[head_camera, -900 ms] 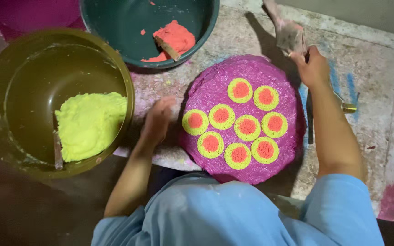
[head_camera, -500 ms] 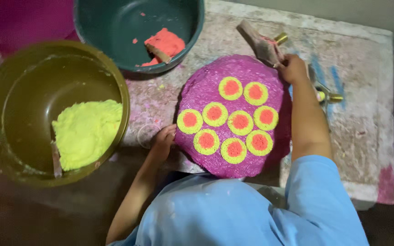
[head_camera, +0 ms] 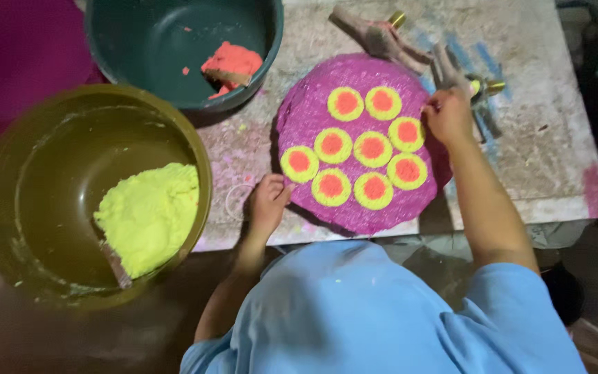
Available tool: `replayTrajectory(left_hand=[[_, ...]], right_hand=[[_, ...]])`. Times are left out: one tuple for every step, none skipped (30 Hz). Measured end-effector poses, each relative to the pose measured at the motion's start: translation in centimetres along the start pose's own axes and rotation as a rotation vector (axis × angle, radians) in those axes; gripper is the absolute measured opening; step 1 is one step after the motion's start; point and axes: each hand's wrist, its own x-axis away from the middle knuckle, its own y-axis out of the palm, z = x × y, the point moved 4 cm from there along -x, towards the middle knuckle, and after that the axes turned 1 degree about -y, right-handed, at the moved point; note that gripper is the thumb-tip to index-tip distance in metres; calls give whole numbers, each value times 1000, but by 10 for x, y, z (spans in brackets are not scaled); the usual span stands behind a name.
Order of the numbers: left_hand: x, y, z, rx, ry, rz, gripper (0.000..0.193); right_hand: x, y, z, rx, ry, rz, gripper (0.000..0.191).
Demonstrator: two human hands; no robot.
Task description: The person packs pink paste from a bowl into a wooden hand-held extruder press and squeezes it to extrude ring-shaped pieces onto purple boards, arranging the finished rings. Near the end they load yellow paste into the press and begin extruding yellow rings the same way.
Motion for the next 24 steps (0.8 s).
replayTrajectory(left_hand=[[-1,-1,0,-23,23,6,24],[-3,-1,0,-45,49,10,22],[-4,-1,1,-65,76,15,21],[-4,0,2,-47,104,21,20],[-4,2,4,-27,133,23,19],[-3,4,6,-6,163,24,18],[-3,5,7,-1,153,51,16],[-2,7,9,5,144,76,14],[-2,9,10,10,137,99,12],[-2,11,13,8,176,107,10],[-3,12,16,8,212,113,8],[-4,14,23,11,249,118,6],[-7,17,30,43,234,93,5],[-11,20,39,76,218,65,4],[-17,25,51,109,200,37,4],[-24,30,66,75,201,15,5],[-32,37,83,41,198,-5,7],[-41,44,102,-15,209,5,6],[-51,54,122,-67,226,14,7],[-63,69,143,-29,264,-42,6],[-75,85,162,6,302,-93,6],[-89,104,177,-29,297,-119,3],[-105,124,190,-64,289,-142,2],[-121,147,201,-98,282,-164,4]], right_hand=[[1,4,4,-44,80,-50,17],[3,9,6,-87,158,-99,18],[4,10,3,-109,162,-76,17],[4,8,-1,-130,166,-49,17],[5,7,-3,-147,172,-21,16],[6,4,-6,-133,149,4,17],[7,2,-8,-119,126,28,17],[8,-2,-11,-104,104,54,17],[8,-4,-10,-161,139,37,17],[8,-6,-8,-220,176,19,16],[8,-8,-5,-276,214,-1,16],[7,-10,-2,-269,206,-8,16],[6,-12,1,-259,200,-10,16],[3,-15,6,-244,194,-12,15],[-1,-22,7,-294,44,86,14],[-4,-29,9,-343,-108,177,14],[-7,-32,20,-403,-47,156,13],[-11,-33,30,-463,15,134,13],[-16,-41,46,-519,72,117,13],[-20,-55,63,-517,79,127,12],[-25,-67,80,-519,84,136,11],[-29,-79,97,-527,91,141,10],[-34,-93,119,-507,147,134,11],[-39,-109,144,-486,200,125,12]])
